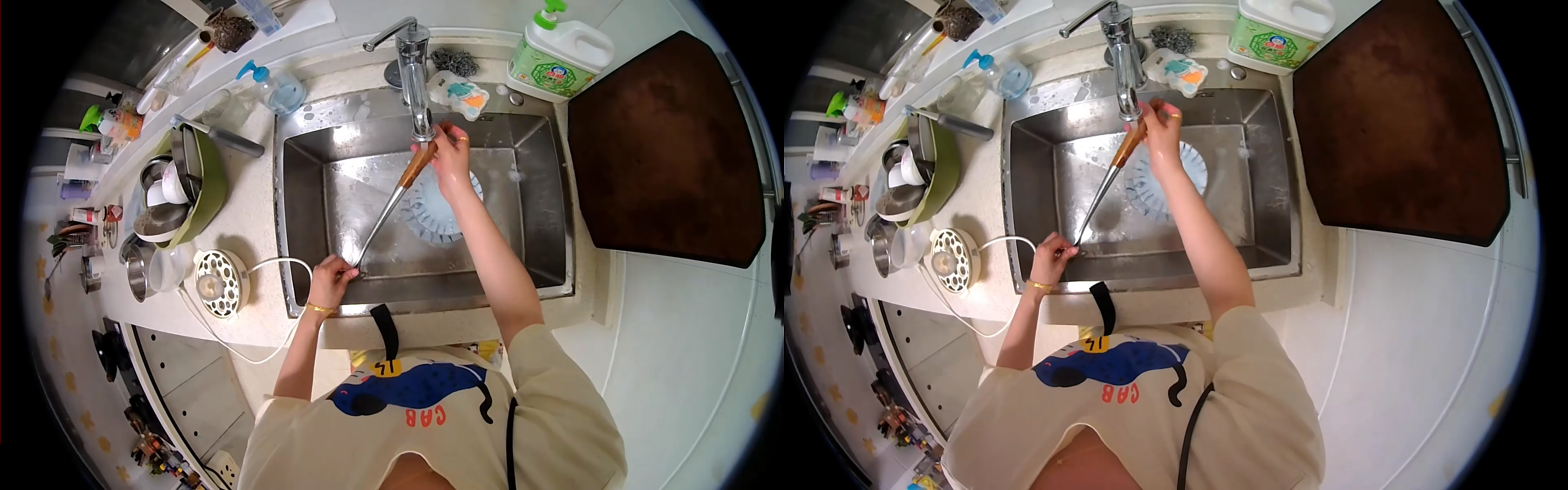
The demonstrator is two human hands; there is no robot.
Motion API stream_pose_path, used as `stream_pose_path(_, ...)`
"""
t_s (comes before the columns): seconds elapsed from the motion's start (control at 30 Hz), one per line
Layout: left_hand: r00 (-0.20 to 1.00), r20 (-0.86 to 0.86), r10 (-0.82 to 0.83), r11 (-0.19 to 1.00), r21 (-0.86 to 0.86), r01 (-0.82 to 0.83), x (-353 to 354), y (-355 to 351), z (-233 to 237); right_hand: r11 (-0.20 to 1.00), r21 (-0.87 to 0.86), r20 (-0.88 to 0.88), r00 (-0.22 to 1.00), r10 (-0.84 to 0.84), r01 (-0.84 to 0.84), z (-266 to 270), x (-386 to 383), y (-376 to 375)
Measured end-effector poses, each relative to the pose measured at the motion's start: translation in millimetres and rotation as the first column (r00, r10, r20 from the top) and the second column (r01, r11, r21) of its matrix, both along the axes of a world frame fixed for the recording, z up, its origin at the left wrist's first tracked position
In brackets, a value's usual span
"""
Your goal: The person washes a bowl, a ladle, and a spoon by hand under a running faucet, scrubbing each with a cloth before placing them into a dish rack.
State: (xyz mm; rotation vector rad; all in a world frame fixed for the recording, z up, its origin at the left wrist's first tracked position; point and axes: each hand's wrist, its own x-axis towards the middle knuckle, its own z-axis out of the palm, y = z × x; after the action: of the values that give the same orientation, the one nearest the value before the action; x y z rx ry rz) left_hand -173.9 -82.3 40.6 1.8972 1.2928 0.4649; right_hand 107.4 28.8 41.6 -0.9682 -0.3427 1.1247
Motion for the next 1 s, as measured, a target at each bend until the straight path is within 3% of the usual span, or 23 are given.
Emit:
stream_pose_path(0.07, 1.0, 0.003, -0.003, 0.999, 0.035, 0.003, 11, 4, -11, 0.999, -0.012, -0.045, 0.998, 0.034, -0.034, 0, 0, -2)
stream_pose_path(0.13, 0.998, 0.067, -0.018, 0.998, 0.068, 0.013, 25, 11, -18, 0.905, -0.123, -0.033, 0.913, 0.406, -0.407, 2, 0, -9)
stream_pose_path(0.2, 0.996, 0.087, 0.009, 1.0, 0.019, -0.011, 35, 20, -23, 0.883, -0.203, 0.018, 0.9, 0.435, -0.423, 6, 3, -18)
stream_pose_path(0.33, 0.987, 0.133, -0.085, 0.987, 0.148, 0.065, 42, 50, -51, 0.829, -0.238, -0.075, 0.86, 0.504, -0.506, -1, 37, -34)
stream_pose_path(0.43, 0.964, 0.266, 0.012, 0.995, 0.091, -0.037, 64, 74, -63, 0.887, -0.198, -0.072, 0.908, 0.412, -0.418, 3, 56, -47)
stream_pose_path(0.5, 0.936, 0.349, 0.053, 0.996, 0.054, -0.077, 87, 94, -62, 0.968, -0.192, -0.002, 0.987, 0.163, -0.16, 15, 61, -57)
stream_pose_path(0.53, 0.933, 0.355, 0.065, 0.994, 0.055, -0.09, 100, 105, -64, 0.966, -0.192, 0.005, 0.984, 0.175, -0.171, 15, 65, -62)
stream_pose_path(0.6, 0.859, 0.491, 0.141, 0.984, 0.03, -0.178, 129, 126, -67, 0.988, -0.155, -0.041, 0.999, 0.003, -0.009, 16, 76, -73)
stream_pose_path(0.73, 0.822, 0.54, 0.18, 0.959, 0.09, -0.269, 175, 147, -64, 0.989, -0.105, -0.023, 0.994, -0.102, 0.099, 32, 88, -92)
stream_pose_path(0.77, 0.75, 0.563, 0.347, 0.938, -0.206, -0.279, 184, 147, -66, 0.985, -0.093, 0.002, 0.99, -0.144, 0.144, 37, 91, -97)
stream_pose_path(0.8, 0.676, 0.534, 0.507, 0.84, -0.482, -0.249, 194, 149, -68, 0.979, -0.076, 0.026, 0.982, -0.186, 0.188, 44, 92, -101)
stream_pose_path(0.87, 0.633, 0.553, 0.542, 0.828, -0.482, -0.287, 208, 142, -57, 0.971, -0.084, 0.063, 0.973, -0.221, 0.226, 58, 93, -107)
stream_pose_path(0.93, 0.577, 0.448, 0.683, 0.631, -0.76, -0.155, 214, 138, -55, 0.967, -0.088, 0.144, 0.963, -0.226, 0.24, 66, 98, -115)
stream_pose_path(1.0, 0.515, 0.461, 0.723, 0.572, -0.817, -0.073, 218, 138, -53, 0.963, -0.08, 0.151, 0.958, -0.242, 0.256, 67, 105, -119)
